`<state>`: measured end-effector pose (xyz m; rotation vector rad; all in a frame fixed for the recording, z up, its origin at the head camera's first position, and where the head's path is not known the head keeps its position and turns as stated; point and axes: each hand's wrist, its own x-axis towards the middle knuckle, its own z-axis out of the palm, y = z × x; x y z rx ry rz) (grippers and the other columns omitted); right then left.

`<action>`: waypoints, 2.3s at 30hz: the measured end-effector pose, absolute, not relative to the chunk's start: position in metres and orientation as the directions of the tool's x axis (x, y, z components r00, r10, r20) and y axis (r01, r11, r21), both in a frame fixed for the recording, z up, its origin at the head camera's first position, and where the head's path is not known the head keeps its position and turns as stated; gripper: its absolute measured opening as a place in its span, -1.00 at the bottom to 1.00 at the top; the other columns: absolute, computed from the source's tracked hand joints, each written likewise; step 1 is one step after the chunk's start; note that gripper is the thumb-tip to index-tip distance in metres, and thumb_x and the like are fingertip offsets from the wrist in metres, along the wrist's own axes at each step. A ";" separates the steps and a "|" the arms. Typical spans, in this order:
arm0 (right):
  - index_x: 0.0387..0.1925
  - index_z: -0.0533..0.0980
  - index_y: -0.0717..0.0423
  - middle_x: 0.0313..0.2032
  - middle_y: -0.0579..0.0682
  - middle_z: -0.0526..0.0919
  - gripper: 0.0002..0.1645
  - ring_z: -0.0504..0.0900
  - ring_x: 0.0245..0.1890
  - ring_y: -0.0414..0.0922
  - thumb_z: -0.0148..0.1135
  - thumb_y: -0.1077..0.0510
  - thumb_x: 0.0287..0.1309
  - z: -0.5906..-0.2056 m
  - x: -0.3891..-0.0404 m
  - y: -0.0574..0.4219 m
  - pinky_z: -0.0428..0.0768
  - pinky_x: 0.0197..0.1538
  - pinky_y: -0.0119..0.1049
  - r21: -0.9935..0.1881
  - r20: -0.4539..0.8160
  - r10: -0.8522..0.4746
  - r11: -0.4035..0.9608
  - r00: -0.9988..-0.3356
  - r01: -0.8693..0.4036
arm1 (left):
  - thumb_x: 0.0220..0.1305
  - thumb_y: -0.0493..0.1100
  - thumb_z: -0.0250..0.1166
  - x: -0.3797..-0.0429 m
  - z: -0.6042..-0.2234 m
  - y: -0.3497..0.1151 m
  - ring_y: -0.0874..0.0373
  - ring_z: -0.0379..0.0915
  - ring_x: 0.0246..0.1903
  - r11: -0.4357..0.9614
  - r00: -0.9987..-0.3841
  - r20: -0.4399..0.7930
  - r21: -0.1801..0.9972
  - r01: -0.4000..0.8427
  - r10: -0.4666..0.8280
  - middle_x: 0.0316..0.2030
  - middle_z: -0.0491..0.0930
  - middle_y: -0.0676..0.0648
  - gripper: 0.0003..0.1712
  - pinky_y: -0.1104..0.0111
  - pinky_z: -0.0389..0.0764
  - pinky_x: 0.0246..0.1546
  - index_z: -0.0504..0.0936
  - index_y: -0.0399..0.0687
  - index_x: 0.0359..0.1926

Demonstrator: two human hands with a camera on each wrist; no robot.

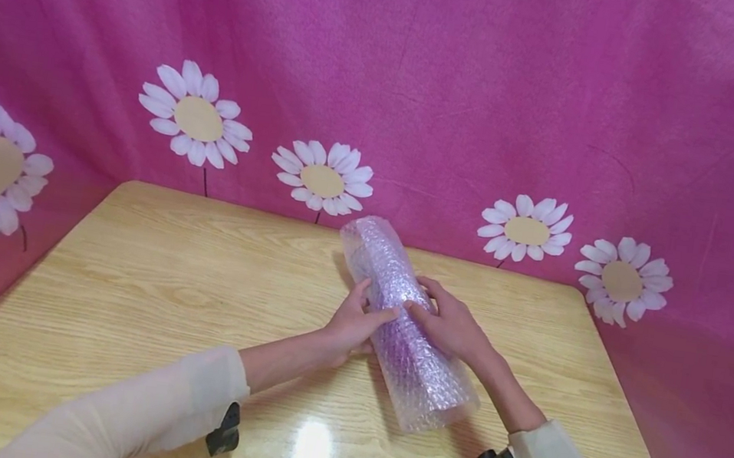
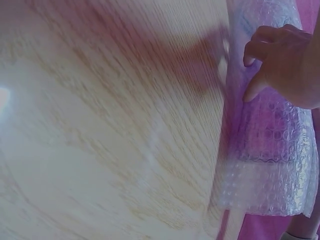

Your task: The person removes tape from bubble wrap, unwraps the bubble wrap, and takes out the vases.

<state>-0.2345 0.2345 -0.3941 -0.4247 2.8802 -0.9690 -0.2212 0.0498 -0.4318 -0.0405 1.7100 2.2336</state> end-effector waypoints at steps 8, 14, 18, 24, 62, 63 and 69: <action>0.43 0.29 0.11 0.23 0.30 0.50 -0.30 0.52 0.16 0.24 0.17 -0.06 0.37 -0.394 -0.233 0.233 0.51 0.18 0.16 -0.621 0.012 -0.260 0.755 -0.966 -0.211 | 0.31 -0.24 0.32 -0.223 -0.431 0.050 -0.30 0.42 0.18 -0.225 -0.942 -0.242 0.929 -0.295 0.233 0.45 0.16 -0.28 0.00 -0.07 0.65 -0.06 -0.10 -0.05 0.58; 0.43 0.28 0.10 0.23 0.30 0.50 -0.29 0.55 0.13 0.22 0.17 -0.07 0.36 -0.393 -0.233 0.232 0.56 0.12 0.14 -0.631 0.002 -0.255 0.750 -0.967 -0.199 | 0.30 -0.22 0.35 -0.223 -0.429 0.048 -0.30 0.38 0.22 -0.218 -0.935 -0.269 0.922 -0.319 0.230 0.46 0.16 -0.28 0.02 -0.09 0.61 0.01 -0.09 -0.02 0.58; 0.43 0.29 0.09 0.23 0.29 0.51 -0.30 0.59 0.08 0.20 0.18 -0.05 0.36 -0.393 -0.233 0.232 0.60 0.07 0.10 -0.641 -0.003 -0.256 0.742 -0.967 -0.195 | 0.28 -0.23 0.35 -0.223 -0.428 0.048 -0.29 0.39 0.21 -0.220 -0.936 -0.270 0.922 -0.319 0.227 0.44 0.19 -0.29 0.02 -0.07 0.62 -0.01 -0.08 -0.03 0.58; 0.41 0.30 0.11 0.21 0.28 0.52 -0.32 0.60 0.05 0.16 0.19 -0.02 0.36 -0.391 -0.232 0.232 0.60 0.07 0.09 -0.648 0.006 -0.264 0.734 -0.964 -0.205 | 0.28 -0.23 0.35 -0.223 -0.426 0.048 -0.29 0.39 0.21 -0.219 -0.935 -0.273 0.921 -0.322 0.226 0.42 0.21 -0.29 0.02 -0.09 0.61 0.01 -0.07 -0.03 0.58; 0.41 0.28 0.10 0.24 0.37 0.41 -0.32 0.62 -0.02 0.22 0.24 0.11 0.33 -0.398 -0.218 0.207 0.71 -0.13 0.01 -0.860 -0.070 -0.175 0.509 -0.982 -0.030 | 0.22 -0.20 0.43 -0.222 -0.412 0.015 -0.29 0.36 0.23 -0.002 -0.930 -0.294 0.953 -0.301 0.221 0.42 0.20 -0.31 0.00 -0.12 0.62 -0.01 0.07 0.02 0.56; 0.42 0.27 0.11 0.24 0.37 0.41 -0.32 0.61 -0.01 0.22 0.24 0.11 0.33 -0.398 -0.217 0.206 0.71 -0.12 0.01 -0.862 -0.070 -0.173 0.507 -0.983 -0.028 | 0.22 -0.20 0.43 -0.222 -0.411 0.014 -0.28 0.36 0.23 0.005 -0.929 -0.296 0.953 -0.303 0.222 0.42 0.21 -0.30 -0.01 -0.12 0.61 -0.01 0.08 0.03 0.56; 0.43 0.24 0.14 0.25 0.35 0.39 -0.30 0.62 0.00 0.22 0.23 0.10 0.35 -0.398 -0.213 0.201 0.71 -0.11 0.02 -0.900 -0.082 -0.178 0.436 -0.981 -0.004 | 0.21 -0.18 0.44 -0.221 -0.407 0.006 -0.29 0.37 0.23 0.059 -0.926 -0.302 0.953 -0.296 0.227 0.42 0.21 -0.29 -0.01 -0.09 0.64 -0.04 0.10 0.06 0.55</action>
